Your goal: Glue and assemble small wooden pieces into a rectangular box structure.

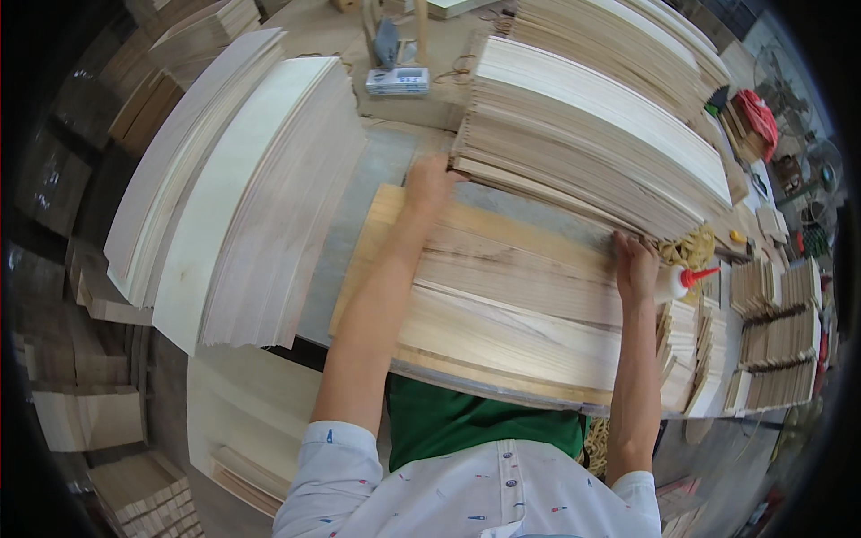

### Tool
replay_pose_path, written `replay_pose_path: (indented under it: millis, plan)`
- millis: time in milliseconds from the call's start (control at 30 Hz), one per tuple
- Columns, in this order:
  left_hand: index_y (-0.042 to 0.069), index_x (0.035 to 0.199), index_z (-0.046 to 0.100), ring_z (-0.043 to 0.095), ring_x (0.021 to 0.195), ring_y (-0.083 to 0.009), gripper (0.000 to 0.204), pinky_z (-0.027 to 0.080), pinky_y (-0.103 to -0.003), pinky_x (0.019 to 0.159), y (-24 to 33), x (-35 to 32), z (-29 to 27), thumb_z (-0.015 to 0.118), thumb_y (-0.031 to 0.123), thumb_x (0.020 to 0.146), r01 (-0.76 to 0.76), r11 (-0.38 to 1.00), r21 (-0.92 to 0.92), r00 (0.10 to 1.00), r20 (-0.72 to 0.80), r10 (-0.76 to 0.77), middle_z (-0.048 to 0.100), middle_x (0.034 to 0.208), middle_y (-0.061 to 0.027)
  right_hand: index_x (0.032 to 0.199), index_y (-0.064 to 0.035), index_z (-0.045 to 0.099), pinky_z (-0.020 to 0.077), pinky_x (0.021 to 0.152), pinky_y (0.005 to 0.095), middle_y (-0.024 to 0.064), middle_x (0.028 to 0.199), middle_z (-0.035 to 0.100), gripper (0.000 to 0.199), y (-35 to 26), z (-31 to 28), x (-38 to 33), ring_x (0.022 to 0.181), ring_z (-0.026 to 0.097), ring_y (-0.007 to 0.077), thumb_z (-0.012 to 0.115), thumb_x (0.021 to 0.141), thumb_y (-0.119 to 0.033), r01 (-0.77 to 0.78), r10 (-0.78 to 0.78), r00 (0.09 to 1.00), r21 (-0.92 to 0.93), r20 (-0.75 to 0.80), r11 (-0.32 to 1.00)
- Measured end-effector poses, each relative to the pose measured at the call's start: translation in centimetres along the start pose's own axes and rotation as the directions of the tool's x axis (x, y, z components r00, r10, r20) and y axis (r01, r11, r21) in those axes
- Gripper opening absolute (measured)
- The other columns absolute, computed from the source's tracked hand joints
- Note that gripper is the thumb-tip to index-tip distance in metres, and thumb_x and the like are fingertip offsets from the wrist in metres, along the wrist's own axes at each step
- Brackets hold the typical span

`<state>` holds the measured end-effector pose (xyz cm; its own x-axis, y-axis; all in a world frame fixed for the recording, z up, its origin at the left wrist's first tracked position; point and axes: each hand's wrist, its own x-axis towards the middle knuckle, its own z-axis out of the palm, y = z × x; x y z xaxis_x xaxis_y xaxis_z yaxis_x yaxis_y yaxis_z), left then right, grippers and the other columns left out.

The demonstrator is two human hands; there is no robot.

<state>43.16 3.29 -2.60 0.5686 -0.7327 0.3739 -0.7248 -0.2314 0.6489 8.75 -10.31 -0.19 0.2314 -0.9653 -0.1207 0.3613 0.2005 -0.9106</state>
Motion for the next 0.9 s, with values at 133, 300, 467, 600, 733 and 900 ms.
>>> replay_pose_path:
  millis: [133,300,467,600,733,900]
  plan:
    - [-0.001,0.084,0.067,0.061,0.086,-0.0393,0.029,0.047,-0.047,0.077,-0.5,0.1,0.1,0.079,0.021,0.068,-0.02,1.0,-0.021,0.999,-0.03,0.019,0.065,0.086,-0.0215,0.101,0.0069,0.047,0.0494,0.093,0.0326,0.0134,0.097,0.056,0.016,0.8,0.3,0.5,0.095,0.058,0.0235,0.049,0.085,0.009,0.007,-0.007,0.999,-0.001,-0.047,1.0]
    - [0.0,0.09,0.066,0.06,0.092,-0.0383,0.033,0.047,-0.046,0.081,-1.0,-0.4,-0.1,0.079,0.021,0.069,0.052,0.998,0.035,0.998,-0.034,-0.051,0.065,0.09,-0.0197,0.1,0.0082,0.047,0.0496,0.093,0.0351,0.0148,0.099,0.053,0.012,0.8,1.9,-0.2,0.1,0.058,0.0277,0.048,0.087,0.007,0.01,-0.005,0.993,0.036,-0.116,0.999]
    - [0.002,0.102,0.062,0.057,0.101,-0.0384,0.041,0.046,-0.046,0.087,-0.8,-0.6,-0.5,0.078,0.02,0.069,0.054,0.997,-0.054,0.998,0.022,-0.053,0.061,0.103,-0.0195,0.098,0.0078,0.047,0.0496,0.093,0.0374,0.0144,0.099,0.051,0.009,0.5,-1.5,1.4,0.104,0.057,0.0305,0.047,0.09,0.003,-0.089,0.088,0.996,-0.053,-0.014,0.995]
    - [0.0,0.11,0.062,0.058,0.092,-0.0397,0.043,0.047,-0.045,0.082,-1.2,-1.2,0.8,0.073,0.01,0.069,0.017,0.986,-0.168,0.999,-0.038,-0.024,0.063,0.093,-0.021,0.108,0.008,0.049,0.0488,0.093,0.0377,0.0176,0.108,0.053,0.019,0.0,-2.8,0.2,0.106,0.056,0.0304,0.049,0.09,0.001,-0.078,0.076,0.996,-0.052,-0.043,0.996]
    - [0.001,0.12,0.057,0.057,0.106,-0.0384,0.043,0.046,-0.044,0.09,-0.6,-0.2,0.1,0.053,0.003,0.078,0.213,0.954,-0.213,0.977,0.063,-0.204,0.059,0.118,-0.023,0.136,0.0077,0.04,0.0426,0.102,0.0373,0.0177,0.131,0.051,0.05,-3.3,1.1,-7.4,0.123,0.05,0.0306,0.056,0.089,-0.004,0.046,-0.075,0.994,-0.311,-0.081,0.949]
    - [0.0,0.123,0.056,0.057,0.109,-0.0289,0.039,0.044,-0.037,0.095,-1.3,-3.2,-5.5,0.053,0.007,0.085,0.08,0.942,-0.327,0.994,-0.04,-0.098,0.06,0.118,-0.0185,0.137,0.0004,0.045,0.0407,0.102,0.0315,0.0118,0.136,0.052,0.047,-4.4,-4.1,-13.9,0.126,0.049,0.0215,0.056,0.091,-0.004,0.236,-0.165,0.971,-0.771,0.17,0.591]
